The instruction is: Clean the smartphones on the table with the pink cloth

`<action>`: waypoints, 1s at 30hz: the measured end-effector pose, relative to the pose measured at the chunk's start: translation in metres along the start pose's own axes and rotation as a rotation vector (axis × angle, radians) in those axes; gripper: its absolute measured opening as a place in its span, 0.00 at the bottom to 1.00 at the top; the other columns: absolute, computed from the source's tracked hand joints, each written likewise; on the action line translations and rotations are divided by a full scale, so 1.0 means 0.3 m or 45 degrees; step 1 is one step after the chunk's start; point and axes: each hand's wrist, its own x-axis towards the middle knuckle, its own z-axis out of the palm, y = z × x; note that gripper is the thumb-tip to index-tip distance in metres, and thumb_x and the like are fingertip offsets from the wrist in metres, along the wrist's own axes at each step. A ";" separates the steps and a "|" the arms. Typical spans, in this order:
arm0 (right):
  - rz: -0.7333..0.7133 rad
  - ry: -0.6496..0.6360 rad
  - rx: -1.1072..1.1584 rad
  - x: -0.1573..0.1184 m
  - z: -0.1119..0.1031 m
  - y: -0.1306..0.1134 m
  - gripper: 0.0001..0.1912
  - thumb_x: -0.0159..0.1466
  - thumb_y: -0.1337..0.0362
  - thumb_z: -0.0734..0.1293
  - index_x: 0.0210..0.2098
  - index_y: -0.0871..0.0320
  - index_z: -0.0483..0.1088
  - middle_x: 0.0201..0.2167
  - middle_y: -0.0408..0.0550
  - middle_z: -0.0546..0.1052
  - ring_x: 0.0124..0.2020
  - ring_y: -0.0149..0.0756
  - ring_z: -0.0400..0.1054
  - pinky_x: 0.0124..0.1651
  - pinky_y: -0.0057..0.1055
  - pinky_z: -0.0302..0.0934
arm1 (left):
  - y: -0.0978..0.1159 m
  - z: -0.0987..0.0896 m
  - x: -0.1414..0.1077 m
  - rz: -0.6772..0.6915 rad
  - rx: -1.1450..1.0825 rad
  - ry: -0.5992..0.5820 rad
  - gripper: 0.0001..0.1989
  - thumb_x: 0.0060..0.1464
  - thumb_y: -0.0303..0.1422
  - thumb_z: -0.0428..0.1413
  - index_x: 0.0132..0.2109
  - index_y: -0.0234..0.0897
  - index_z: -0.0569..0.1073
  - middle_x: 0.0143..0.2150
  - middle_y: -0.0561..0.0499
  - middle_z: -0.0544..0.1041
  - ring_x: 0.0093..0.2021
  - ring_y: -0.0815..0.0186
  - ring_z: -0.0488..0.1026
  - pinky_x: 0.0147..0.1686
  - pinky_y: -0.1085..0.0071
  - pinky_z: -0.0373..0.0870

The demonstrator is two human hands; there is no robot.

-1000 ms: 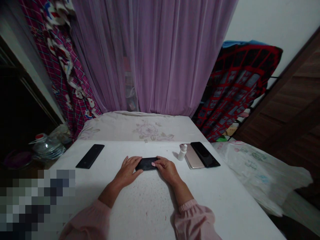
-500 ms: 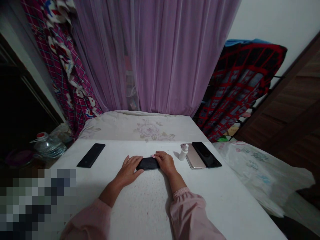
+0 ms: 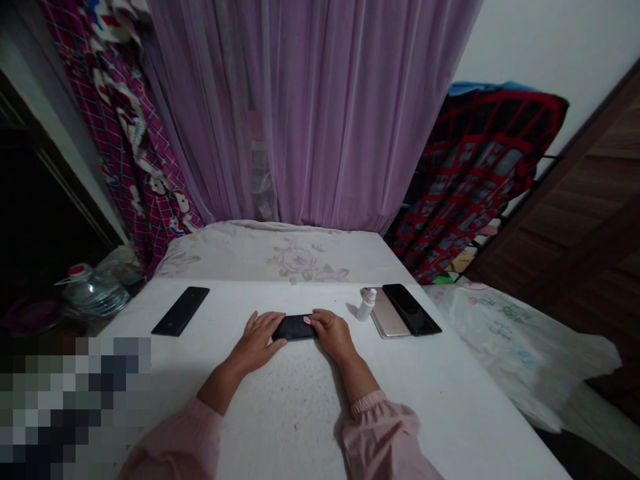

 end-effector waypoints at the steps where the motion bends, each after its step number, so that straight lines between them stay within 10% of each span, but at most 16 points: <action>1: 0.013 0.001 -0.013 0.019 0.003 -0.005 0.10 0.59 0.56 0.68 0.34 0.51 0.79 0.41 0.47 0.80 0.44 0.40 0.74 0.51 0.36 0.65 | 0.001 0.000 0.000 -0.004 0.002 0.000 0.24 0.60 0.38 0.51 0.62 0.41 0.61 0.62 0.44 0.66 0.64 0.57 0.59 0.65 0.47 0.41; 8: 0.070 0.002 -0.123 0.053 0.000 -0.028 0.10 0.60 0.59 0.66 0.33 0.52 0.79 0.35 0.47 0.81 0.39 0.40 0.74 0.44 0.34 0.65 | -0.012 0.016 0.001 -0.001 0.037 0.035 0.24 0.60 0.38 0.50 0.62 0.41 0.60 0.64 0.45 0.64 0.65 0.57 0.57 0.66 0.49 0.42; 18: -0.111 0.028 -0.067 -0.178 -0.004 -0.052 0.13 0.64 0.56 0.64 0.33 0.53 0.78 0.31 0.47 0.78 0.34 0.37 0.72 0.39 0.30 0.65 | -0.032 0.036 0.008 -0.053 0.032 0.115 0.23 0.61 0.31 0.44 0.63 0.38 0.60 0.64 0.43 0.64 0.64 0.61 0.60 0.65 0.53 0.46; 30: -0.105 -0.002 0.091 -0.083 0.037 -0.027 0.10 0.60 0.55 0.67 0.33 0.52 0.79 0.35 0.49 0.76 0.36 0.35 0.72 0.40 0.31 0.67 | 0.007 0.010 -0.006 0.010 0.073 -0.063 0.44 0.49 0.56 0.56 0.67 0.40 0.54 0.69 0.42 0.54 0.68 0.52 0.52 0.65 0.46 0.37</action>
